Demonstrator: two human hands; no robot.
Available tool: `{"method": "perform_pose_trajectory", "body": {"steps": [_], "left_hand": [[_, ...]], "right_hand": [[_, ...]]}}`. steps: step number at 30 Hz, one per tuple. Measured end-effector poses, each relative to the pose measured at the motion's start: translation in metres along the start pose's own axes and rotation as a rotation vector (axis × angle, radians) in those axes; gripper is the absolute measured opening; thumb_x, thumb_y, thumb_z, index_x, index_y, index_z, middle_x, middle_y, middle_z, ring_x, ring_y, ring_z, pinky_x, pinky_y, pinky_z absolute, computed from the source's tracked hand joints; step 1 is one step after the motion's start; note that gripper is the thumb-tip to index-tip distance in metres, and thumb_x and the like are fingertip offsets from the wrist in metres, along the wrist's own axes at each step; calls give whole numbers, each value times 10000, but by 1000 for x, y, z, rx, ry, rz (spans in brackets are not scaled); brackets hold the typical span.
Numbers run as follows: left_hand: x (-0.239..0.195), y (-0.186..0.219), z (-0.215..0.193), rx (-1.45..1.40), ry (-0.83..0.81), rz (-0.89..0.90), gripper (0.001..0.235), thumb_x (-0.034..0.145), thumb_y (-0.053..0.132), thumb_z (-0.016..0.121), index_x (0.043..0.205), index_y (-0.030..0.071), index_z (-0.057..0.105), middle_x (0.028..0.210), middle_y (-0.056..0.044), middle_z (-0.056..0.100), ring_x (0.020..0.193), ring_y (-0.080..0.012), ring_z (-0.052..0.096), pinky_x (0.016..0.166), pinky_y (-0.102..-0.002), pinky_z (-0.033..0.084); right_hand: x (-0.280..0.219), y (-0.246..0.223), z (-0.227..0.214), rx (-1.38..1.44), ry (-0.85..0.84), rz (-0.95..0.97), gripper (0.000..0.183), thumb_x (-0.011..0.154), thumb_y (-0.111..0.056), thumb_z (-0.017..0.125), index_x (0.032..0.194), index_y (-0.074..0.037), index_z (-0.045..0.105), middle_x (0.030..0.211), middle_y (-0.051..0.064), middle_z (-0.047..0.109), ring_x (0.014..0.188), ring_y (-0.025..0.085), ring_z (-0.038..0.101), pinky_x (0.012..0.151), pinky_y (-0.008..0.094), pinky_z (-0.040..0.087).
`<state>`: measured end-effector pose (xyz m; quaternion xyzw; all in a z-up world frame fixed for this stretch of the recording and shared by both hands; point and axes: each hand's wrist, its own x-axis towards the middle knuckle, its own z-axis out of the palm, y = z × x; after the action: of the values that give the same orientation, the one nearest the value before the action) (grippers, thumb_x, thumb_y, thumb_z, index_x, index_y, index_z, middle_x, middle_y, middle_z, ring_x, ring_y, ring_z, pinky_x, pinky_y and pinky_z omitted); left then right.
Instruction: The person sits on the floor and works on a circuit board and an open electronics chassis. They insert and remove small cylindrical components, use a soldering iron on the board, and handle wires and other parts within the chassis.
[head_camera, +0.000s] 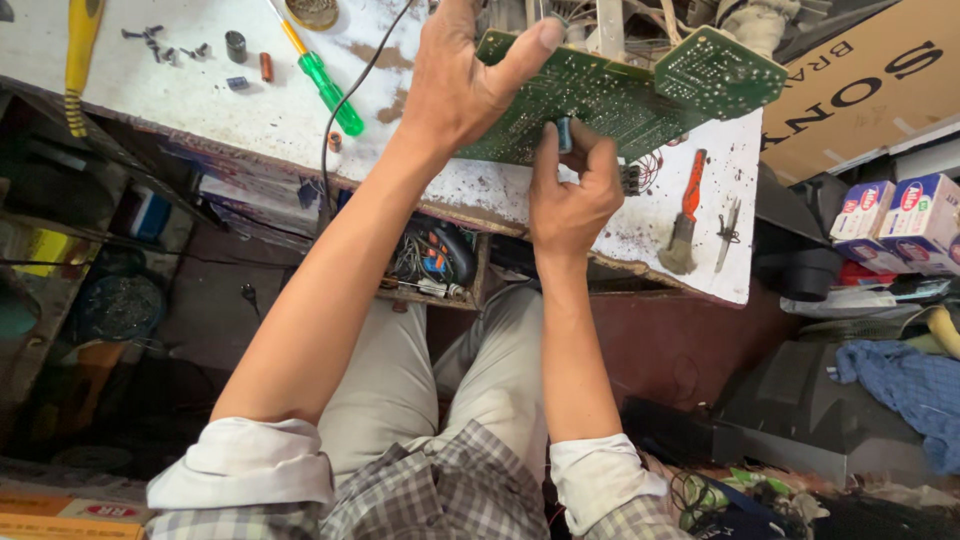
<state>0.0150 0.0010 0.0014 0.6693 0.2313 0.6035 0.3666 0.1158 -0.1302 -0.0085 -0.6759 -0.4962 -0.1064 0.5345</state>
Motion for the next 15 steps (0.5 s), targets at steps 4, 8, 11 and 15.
{"method": "perform_pose_trajectory", "body": {"steps": [4, 8, 11, 15], "left_hand": [[1, 7, 2, -13, 8, -13, 462, 973, 399, 811, 1209, 37, 648, 1107, -142, 743, 1024, -298, 713, 929, -411, 554], [1, 10, 1, -111, -15, -28, 441, 996, 370, 793, 1238, 33, 644, 1136, -127, 748, 1042, -279, 723, 953, -401, 563], [-1, 9, 1, -24, -1, -7, 443, 995, 360, 806, 1246, 35, 641, 1137, -131, 742, 1045, -278, 715, 944, -398, 556], [-1, 10, 1, -61, 17, 66, 466, 1024, 349, 804, 1310, 36, 610, 1200, -139, 728, 1118, -284, 711, 990, -404, 549]], "right_hand": [[-2, 0, -2, -61, -18, -20, 148, 985, -63, 748, 1011, 46, 651, 906, 137, 721, 788, 205, 741, 732, 330, 582], [-3, 1, -4, -61, -21, -54, 131, 993, -52, 733, 1010, 46, 648, 927, 148, 713, 815, 218, 734, 753, 335, 585], [-4, 2, -5, -39, -19, -72, 128, 995, -52, 729, 1012, 42, 643, 946, 154, 715, 834, 229, 742, 764, 346, 593], [-4, -2, -6, -86, -16, -138, 131, 997, -44, 727, 1028, 42, 633, 963, 177, 708, 844, 265, 726, 760, 370, 576]]}}
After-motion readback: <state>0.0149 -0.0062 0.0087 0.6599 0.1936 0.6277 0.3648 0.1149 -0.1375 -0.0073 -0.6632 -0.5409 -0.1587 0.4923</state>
